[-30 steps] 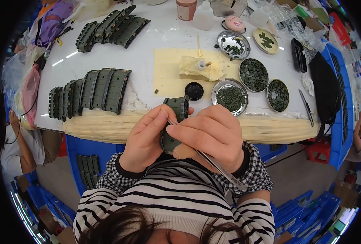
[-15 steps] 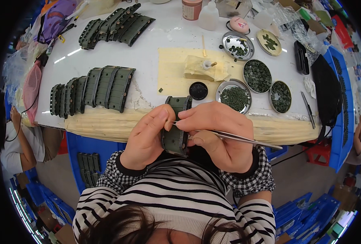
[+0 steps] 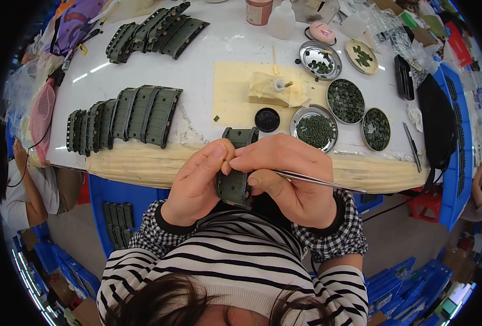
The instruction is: The person is using tweezers to assemble small components into green plastic toy tank chassis at a factory workbench.
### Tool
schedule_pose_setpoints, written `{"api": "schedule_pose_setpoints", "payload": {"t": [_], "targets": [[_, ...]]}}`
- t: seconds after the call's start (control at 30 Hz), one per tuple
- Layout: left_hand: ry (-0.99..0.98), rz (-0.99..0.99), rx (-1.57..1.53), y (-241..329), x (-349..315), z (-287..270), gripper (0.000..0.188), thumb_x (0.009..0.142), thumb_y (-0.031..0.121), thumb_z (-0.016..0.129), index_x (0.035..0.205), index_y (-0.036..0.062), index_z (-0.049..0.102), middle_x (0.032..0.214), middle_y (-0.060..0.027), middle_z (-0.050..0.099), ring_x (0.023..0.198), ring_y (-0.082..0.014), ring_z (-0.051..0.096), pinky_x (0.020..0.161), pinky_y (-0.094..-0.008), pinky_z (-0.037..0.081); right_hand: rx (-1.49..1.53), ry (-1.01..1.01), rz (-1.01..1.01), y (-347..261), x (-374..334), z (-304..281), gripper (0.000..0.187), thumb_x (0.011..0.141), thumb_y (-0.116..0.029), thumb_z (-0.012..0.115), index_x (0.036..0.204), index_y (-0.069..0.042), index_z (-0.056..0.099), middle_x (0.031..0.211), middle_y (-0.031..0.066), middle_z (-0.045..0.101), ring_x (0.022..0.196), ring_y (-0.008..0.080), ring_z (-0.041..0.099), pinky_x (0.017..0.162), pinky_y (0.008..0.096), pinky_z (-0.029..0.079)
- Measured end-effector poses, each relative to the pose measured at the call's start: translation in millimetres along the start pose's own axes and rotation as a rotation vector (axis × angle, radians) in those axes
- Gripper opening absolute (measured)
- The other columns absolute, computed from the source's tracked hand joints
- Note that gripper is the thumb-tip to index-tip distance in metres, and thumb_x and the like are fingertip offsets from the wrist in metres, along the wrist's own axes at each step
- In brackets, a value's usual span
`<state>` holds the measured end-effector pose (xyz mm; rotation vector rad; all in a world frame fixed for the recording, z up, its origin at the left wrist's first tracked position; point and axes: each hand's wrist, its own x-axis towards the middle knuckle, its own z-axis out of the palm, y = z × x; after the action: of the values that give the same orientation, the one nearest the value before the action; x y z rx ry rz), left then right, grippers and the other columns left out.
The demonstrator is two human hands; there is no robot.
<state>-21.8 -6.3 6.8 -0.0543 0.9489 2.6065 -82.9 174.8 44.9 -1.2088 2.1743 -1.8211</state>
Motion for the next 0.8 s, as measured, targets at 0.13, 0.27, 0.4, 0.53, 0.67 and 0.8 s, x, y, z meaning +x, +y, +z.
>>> {"api": "schedule_pose_setpoints", "payload": {"t": [0.13, 0.27, 0.4, 0.53, 0.67, 0.8], "targets": [[0.002, -0.008, -0.019, -1.8, 0.6, -0.6, 0.031, 0.106, 0.030, 0.036, 0.092, 0.0039, 0.047, 0.097, -0.0084, 0.059, 0.093, -0.0182, 0.066, 0.086, -0.0345, 0.057, 0.018, 0.007, 0.049, -1.4, -1.4, 0.7, 0.014, 0.087, -0.003, 0.063, 0.099, 0.002, 0.068, 0.094, 0.0155, 0.069, 0.080, 0.0238, 0.066, 0.072, 0.0295, 0.052], [0.007, 0.007, 0.002, -1.6, 0.1, -0.4, 0.031, 0.106, 0.030, 0.036, 0.093, 0.0038, 0.047, 0.098, -0.0086, 0.059, 0.093, -0.0197, 0.066, 0.086, -0.0340, 0.057, 0.031, 0.002, 0.064, -1.1, -2.2, 0.7, 0.014, 0.088, -0.004, 0.062, 0.100, 0.002, 0.068, 0.095, 0.0156, 0.069, 0.078, 0.0221, 0.065, 0.069, 0.0285, 0.052], [0.007, 0.012, 0.001, -2.0, 0.4, -0.5, 0.032, 0.106, 0.030, 0.035, 0.092, 0.0040, 0.047, 0.098, -0.0086, 0.059, 0.093, -0.0196, 0.067, 0.085, -0.0337, 0.057, 0.066, 0.008, 0.087, -1.7, -2.5, 1.8, 0.015, 0.090, -0.006, 0.062, 0.100, 0.002, 0.068, 0.097, 0.0157, 0.069, 0.075, 0.0203, 0.065, 0.066, 0.0275, 0.052], [0.004, 0.009, 0.005, -0.6, 0.6, 0.5, 0.032, 0.106, 0.031, 0.035, 0.092, 0.0042, 0.046, 0.100, -0.0094, 0.059, 0.094, -0.0194, 0.067, 0.085, -0.0335, 0.057, 0.050, 0.013, 0.088, -1.9, -2.8, 2.8, 0.015, 0.090, -0.007, 0.062, 0.101, 0.002, 0.068, 0.096, 0.0153, 0.069, 0.076, 0.0208, 0.065, 0.068, 0.0285, 0.052], [0.012, 0.007, 0.028, -1.8, 1.3, -0.5, 0.033, 0.106, 0.032, 0.033, 0.092, 0.0045, 0.045, 0.102, -0.0102, 0.061, 0.095, -0.0200, 0.067, 0.085, -0.0332, 0.057, 0.050, 0.046, 0.088, -2.0, -3.8, 6.4, 0.015, 0.091, -0.009, 0.061, 0.098, 0.002, 0.069, 0.093, 0.0146, 0.069, 0.081, 0.0229, 0.065, 0.072, 0.0307, 0.052], [-0.034, 0.059, -0.147, -0.1, 2.6, -1.9, 0.029, 0.104, 0.018, 0.039, 0.129, 0.0039, 0.035, 0.117, -0.0158, 0.056, 0.102, -0.0232, 0.065, 0.090, -0.0368, 0.055, 0.024, 0.166, 0.006, 4.4, -4.5, 5.5, 0.019, 0.095, -0.012, 0.056, 0.095, 0.002, 0.069, 0.090, 0.0130, 0.069, 0.084, 0.0232, 0.065, 0.076, 0.0323, 0.050]]}}
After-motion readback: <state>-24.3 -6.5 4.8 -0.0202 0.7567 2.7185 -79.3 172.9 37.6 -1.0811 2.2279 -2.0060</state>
